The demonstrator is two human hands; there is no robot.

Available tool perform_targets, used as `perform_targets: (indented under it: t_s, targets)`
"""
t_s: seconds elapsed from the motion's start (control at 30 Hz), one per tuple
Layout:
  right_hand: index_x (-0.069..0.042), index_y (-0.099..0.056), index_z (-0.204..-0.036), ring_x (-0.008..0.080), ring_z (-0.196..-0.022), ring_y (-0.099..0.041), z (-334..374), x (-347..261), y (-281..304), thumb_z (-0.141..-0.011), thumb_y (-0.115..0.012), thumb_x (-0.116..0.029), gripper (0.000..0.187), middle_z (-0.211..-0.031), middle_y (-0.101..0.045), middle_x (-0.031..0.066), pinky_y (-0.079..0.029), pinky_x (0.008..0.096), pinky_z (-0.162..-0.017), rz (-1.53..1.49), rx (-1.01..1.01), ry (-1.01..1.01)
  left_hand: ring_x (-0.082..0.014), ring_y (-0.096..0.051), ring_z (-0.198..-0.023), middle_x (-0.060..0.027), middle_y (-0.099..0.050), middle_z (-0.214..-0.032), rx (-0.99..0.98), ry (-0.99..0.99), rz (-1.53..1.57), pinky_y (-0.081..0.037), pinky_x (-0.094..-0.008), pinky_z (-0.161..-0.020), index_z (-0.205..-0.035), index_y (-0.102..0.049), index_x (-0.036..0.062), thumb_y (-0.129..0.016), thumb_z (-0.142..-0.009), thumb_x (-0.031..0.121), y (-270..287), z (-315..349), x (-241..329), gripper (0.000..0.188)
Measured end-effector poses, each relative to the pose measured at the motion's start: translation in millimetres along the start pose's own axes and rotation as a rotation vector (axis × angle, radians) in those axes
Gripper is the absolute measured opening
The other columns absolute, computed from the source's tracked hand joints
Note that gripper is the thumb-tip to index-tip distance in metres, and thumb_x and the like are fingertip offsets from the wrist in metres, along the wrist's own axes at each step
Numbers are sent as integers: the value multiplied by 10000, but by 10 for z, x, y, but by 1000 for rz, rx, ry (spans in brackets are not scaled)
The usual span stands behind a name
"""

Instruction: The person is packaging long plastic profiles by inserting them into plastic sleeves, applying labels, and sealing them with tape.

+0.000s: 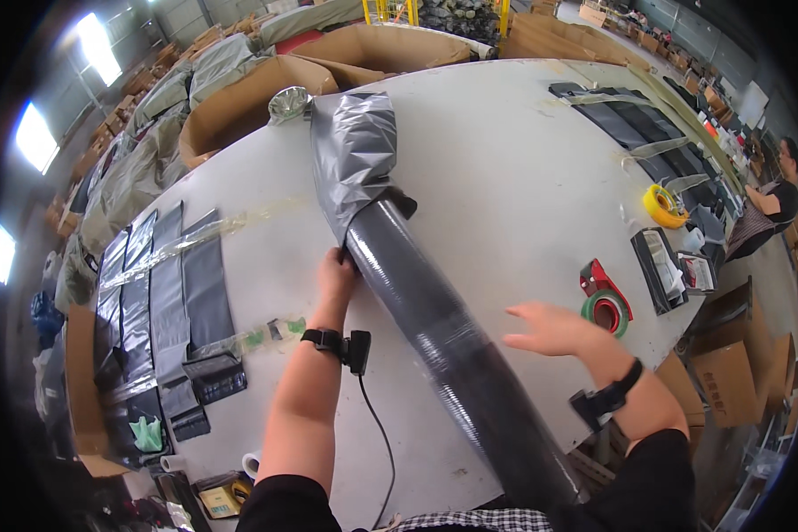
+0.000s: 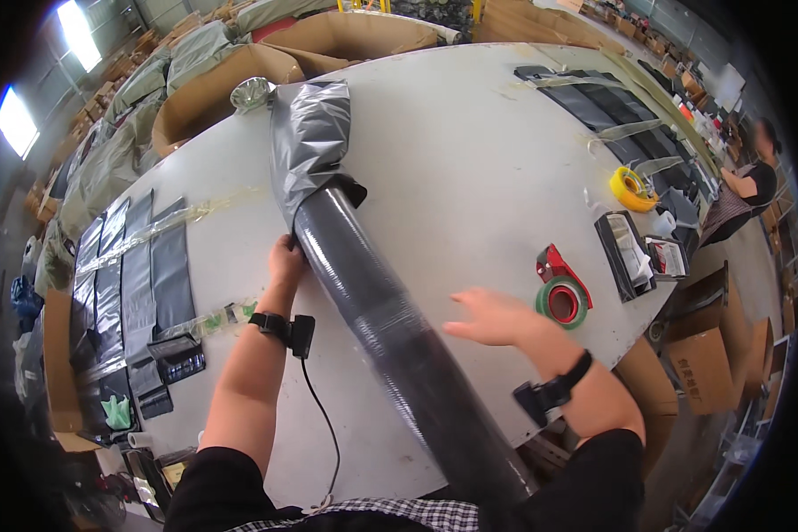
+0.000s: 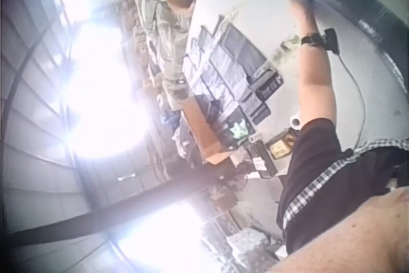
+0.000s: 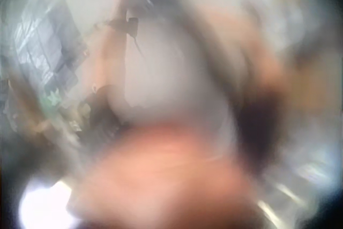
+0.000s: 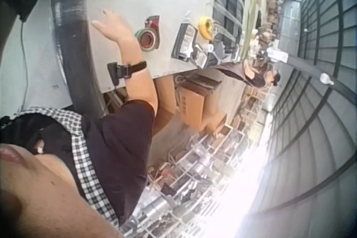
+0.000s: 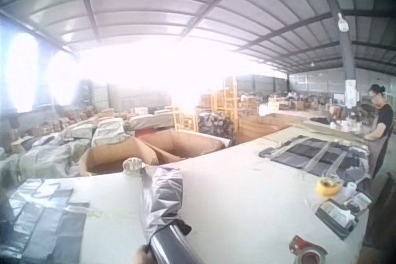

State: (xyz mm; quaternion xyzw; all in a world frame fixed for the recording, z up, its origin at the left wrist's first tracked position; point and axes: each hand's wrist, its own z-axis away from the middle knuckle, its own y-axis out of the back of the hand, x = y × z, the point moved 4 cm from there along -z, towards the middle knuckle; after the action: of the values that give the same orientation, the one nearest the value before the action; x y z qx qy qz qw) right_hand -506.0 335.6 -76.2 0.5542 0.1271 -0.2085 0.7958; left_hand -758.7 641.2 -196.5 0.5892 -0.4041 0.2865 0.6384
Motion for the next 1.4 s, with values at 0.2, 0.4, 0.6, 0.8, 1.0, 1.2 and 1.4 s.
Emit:
perform_targets:
  t_s: [0.2,0.4,0.6,0.8,1.0,1.2,1.4]
  targets:
    - [-53,-595,-1192,264,-945,-643,970,280,1244,-797,-659,-416,541,-1040,-660,150,-506,354,-822,-20,-279,-377,-400,-613,-872,-211,-652,-883,83,-18,-49,-470,-448,-751,-982,-595,8,-526,-883,192,128,182,183,220]
    - [-18,-621,-1094,253,-885,-650,-88,267,1732,-781,-671,-233,383,-969,-671,137,-510,336,-797,9,273,-75,-416,-593,-849,-228,-634,-870,123,-74,-305,-454,-472,-717,-958,-583,22,-502,-900,238,131,269,403,238]
    - [-33,-552,-1193,314,-1048,-587,-1875,-164,670,-758,-686,-278,517,-1124,-618,163,-469,406,-902,141,349,243,-415,-587,-830,-216,-628,-850,154,-131,-253,-445,-472,-698,-916,-570,36,-510,-898,268,100,293,370,240]
    - [-51,-573,-1162,326,-1020,-594,-2713,-316,416,-774,-653,-205,425,-1085,-631,160,-477,406,-877,-150,400,48,-392,-598,-792,-183,-635,-816,116,-44,-330,-446,-478,-668,-878,-553,63,-534,-879,258,21,361,412,196]
    - [-52,-643,-861,347,-858,-627,-2633,-272,249,-770,-598,-118,121,-867,-661,172,-494,413,-745,-134,374,199,-385,-594,-784,-166,-631,-786,122,-140,-357,-454,-471,-667,-845,-562,69,-549,-849,230,7,377,327,162]
    - [-36,-624,-827,336,-762,-639,-1124,146,-92,-763,-621,-132,115,-793,-657,167,-501,396,-672,-205,217,150,-415,-557,-699,-214,-577,-755,-311,-342,-294,-446,-495,-646,-830,-562,48,-596,-806,177,-119,1370,455,136]
    - [-28,-648,-916,123,-689,-603,934,540,-598,-841,-632,-141,136,-776,-676,53,-499,281,-653,-894,69,-407,-390,-605,-751,-199,-624,-787,-687,-185,-183,-479,-456,-652,-943,-573,54,-610,-814,218,-97,2657,632,211]
